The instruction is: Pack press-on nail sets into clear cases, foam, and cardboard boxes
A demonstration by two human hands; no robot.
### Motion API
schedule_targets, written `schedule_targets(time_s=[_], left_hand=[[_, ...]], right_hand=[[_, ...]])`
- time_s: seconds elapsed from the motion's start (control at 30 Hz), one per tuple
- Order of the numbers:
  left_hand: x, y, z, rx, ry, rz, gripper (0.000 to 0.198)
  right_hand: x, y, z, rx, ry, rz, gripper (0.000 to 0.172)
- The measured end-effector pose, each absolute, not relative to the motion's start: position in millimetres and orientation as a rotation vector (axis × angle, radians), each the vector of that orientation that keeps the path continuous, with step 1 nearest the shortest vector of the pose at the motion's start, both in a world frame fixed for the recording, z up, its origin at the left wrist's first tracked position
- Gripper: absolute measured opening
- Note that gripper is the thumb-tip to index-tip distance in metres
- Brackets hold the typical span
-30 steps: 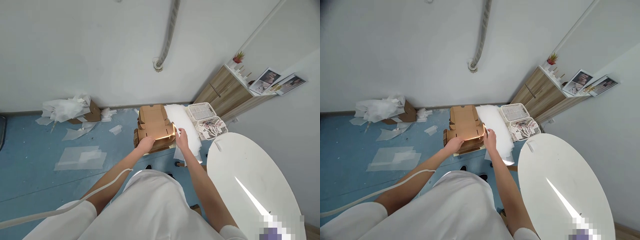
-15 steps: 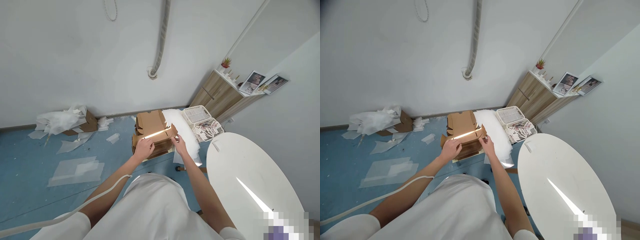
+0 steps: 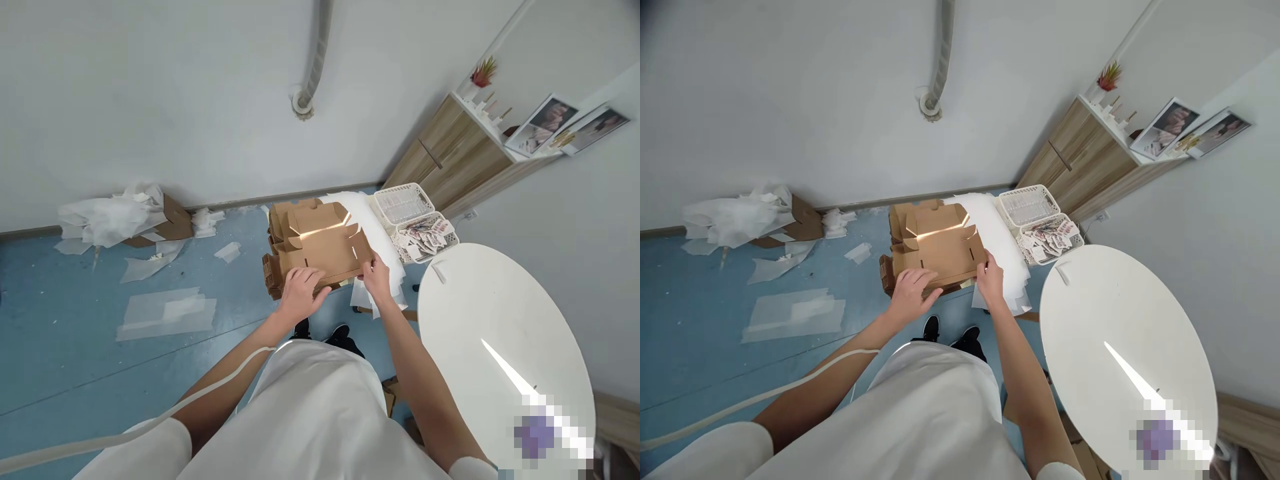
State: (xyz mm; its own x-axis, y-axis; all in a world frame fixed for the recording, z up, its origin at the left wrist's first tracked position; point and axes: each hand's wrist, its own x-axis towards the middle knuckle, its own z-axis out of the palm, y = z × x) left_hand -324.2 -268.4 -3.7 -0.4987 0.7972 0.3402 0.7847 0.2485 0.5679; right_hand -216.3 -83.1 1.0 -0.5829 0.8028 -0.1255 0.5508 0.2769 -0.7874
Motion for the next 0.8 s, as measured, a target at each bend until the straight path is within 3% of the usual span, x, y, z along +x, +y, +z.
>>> schedule_targets(time_s=[0.17,0.27,0.47,0.8], left_hand=[[-335.9,-260.6,18.3,1.117,2.666,1.33,0.062],[-343.1,-245.6,16.9,0.87,2.425,1.507,0.079],[-315.9,-196.6,12.4,0.817,1.715,1.478,0.055],[-192.3,-106.3,9.7,1.403,1.561,0.988,0.044]], right_hand=[[-184.1,-78.8,5.6,-1.312,-2.076,1.156,0.046],[-156.7,-77.5,10.2,-1.369,-2.03,1.053,0.047],[-84.0,-77.5,13.0,-1.548,-1.861,0.955,0.05],[53.3,-83.8,-2.1,-1.713,-1.401,1.017,0.052]])
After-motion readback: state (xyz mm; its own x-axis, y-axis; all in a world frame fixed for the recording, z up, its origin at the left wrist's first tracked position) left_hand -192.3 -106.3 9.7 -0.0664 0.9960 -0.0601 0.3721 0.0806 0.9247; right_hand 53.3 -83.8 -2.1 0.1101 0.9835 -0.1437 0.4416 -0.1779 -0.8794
